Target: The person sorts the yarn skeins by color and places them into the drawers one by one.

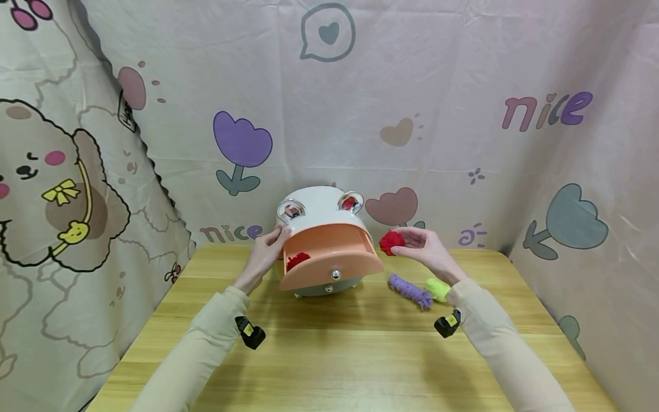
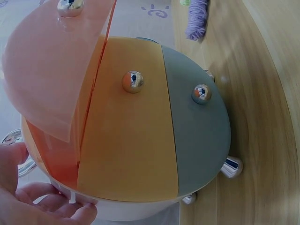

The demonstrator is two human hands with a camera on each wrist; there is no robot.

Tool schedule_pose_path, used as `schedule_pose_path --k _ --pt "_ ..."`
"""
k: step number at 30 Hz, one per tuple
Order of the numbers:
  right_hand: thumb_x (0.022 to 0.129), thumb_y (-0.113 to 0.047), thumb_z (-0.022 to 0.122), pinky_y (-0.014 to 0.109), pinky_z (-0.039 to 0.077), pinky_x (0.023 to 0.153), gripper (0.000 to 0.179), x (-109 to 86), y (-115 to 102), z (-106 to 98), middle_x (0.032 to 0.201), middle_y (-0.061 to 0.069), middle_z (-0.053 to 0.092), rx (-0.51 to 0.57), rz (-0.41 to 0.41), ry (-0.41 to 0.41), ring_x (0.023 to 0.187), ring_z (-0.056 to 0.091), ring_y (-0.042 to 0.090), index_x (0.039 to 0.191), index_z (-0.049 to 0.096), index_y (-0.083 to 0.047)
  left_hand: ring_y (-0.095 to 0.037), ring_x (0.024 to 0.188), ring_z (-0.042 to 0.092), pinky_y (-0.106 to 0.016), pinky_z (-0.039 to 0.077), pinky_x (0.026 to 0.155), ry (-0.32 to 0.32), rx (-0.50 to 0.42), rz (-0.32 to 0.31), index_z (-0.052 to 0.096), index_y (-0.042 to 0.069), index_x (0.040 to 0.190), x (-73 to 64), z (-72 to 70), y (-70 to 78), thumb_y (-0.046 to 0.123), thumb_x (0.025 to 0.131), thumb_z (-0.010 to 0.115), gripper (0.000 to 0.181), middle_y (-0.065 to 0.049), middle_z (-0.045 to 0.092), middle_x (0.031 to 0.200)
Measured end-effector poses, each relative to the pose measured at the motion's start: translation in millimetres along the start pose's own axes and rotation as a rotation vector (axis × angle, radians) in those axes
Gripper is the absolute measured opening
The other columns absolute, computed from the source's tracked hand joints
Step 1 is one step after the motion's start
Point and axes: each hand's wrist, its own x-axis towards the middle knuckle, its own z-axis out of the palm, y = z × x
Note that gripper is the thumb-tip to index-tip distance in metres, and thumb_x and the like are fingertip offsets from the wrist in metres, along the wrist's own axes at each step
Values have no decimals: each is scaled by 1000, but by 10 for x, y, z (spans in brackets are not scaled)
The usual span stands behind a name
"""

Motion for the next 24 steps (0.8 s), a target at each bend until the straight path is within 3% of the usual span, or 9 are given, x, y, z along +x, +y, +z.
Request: schedule_pose_path --k 6,18,24 --pt "89 -12 77 17 58 89 51 88 -113 124 113 -15 73 30 -2 -12 102 70 1 134 59 2 -34 155 24 -48 28 126 8 6 5 32 7 156 2 -5 -3 51 104 47 70 -8 26 166" --pt "88 -7 76 17 58 88 49 227 -285 336 107 -9 75 21 -28 -35 98 71 2 132 60 2 -33 155 22 -49 27 126 2 -10 4 31 6 157 5 3 -14 50 104 47 70 -6 25 167" --pt "88 -7 75 18 59 86 46 277 -327 409 112 2 76 18 -40 -44 98 72 3 131 61 2 -32 155 22 -48 26 126 2 -14 15 31 5 156 18 4 -19 48 105 47 69 -7 25 167"
